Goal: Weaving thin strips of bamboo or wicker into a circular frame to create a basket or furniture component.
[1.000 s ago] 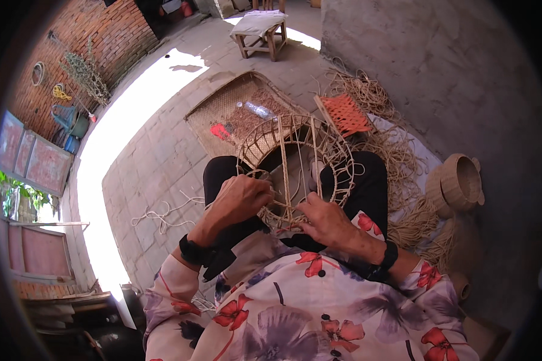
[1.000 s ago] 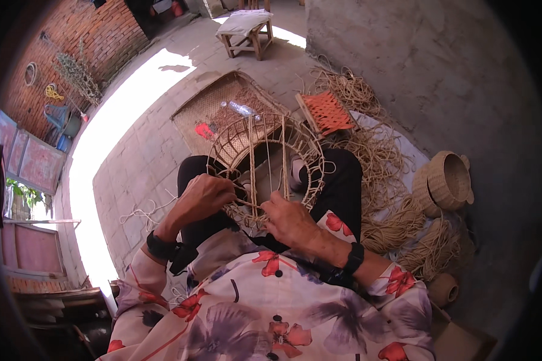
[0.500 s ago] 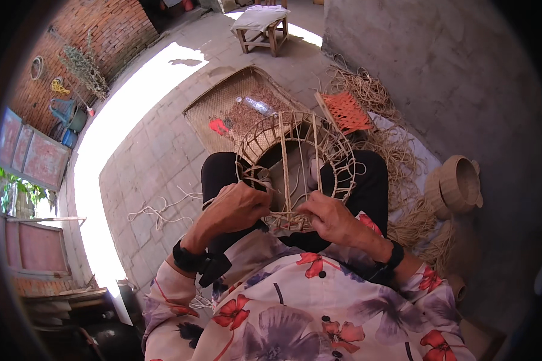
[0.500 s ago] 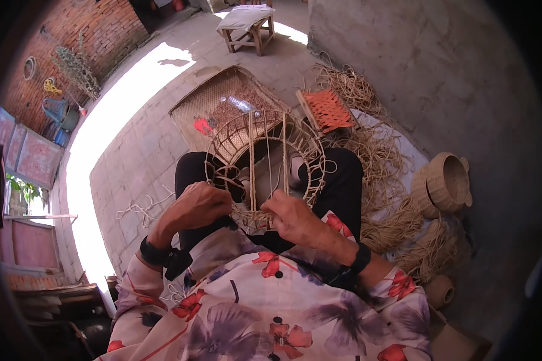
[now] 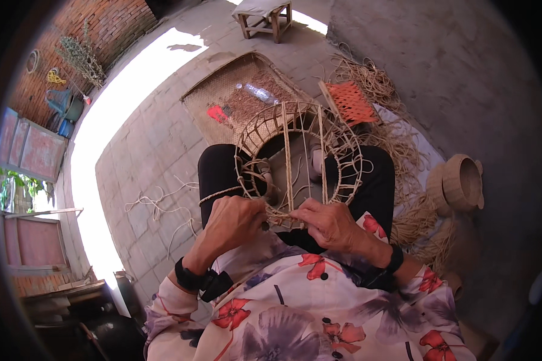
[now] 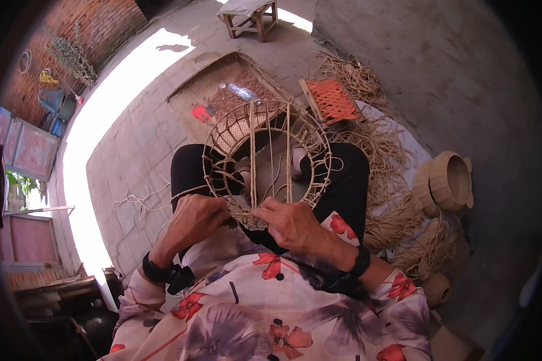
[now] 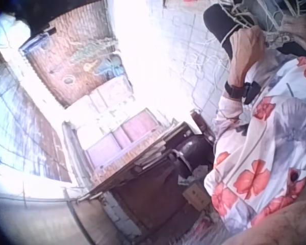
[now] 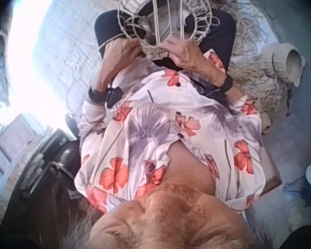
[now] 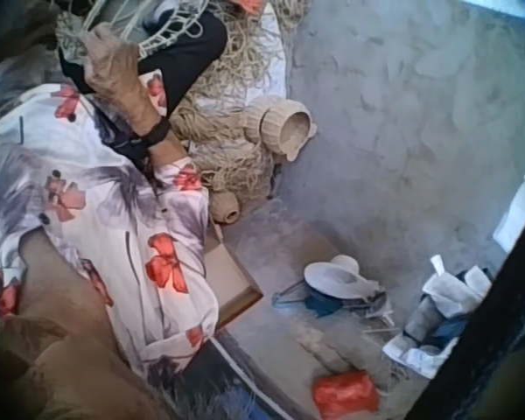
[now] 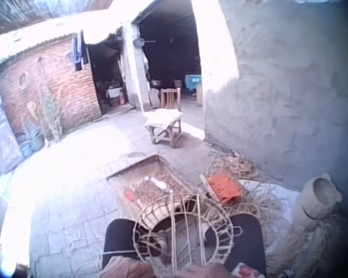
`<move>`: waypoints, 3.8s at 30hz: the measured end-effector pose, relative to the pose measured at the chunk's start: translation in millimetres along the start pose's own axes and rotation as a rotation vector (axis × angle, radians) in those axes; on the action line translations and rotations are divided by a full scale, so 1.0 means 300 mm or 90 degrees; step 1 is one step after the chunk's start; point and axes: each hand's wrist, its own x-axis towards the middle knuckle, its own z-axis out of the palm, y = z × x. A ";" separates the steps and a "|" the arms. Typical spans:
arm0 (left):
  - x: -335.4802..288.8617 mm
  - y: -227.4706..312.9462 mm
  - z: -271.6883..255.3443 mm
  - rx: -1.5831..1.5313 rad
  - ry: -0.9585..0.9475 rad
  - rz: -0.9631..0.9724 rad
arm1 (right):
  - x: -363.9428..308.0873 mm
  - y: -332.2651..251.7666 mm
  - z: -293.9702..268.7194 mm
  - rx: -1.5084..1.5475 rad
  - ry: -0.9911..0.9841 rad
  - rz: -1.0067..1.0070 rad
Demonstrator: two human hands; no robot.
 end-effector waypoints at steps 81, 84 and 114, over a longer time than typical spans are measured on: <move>0.056 0.095 0.111 -0.017 0.040 -0.270 | -0.407 0.666 -0.158 0.278 0.471 0.493; 0.069 0.100 0.112 -0.022 0.006 -0.280 | -0.562 0.880 -0.054 0.259 0.430 0.689; 0.061 0.096 0.141 -0.266 -0.014 -0.418 | -0.652 1.179 0.476 0.062 0.293 0.703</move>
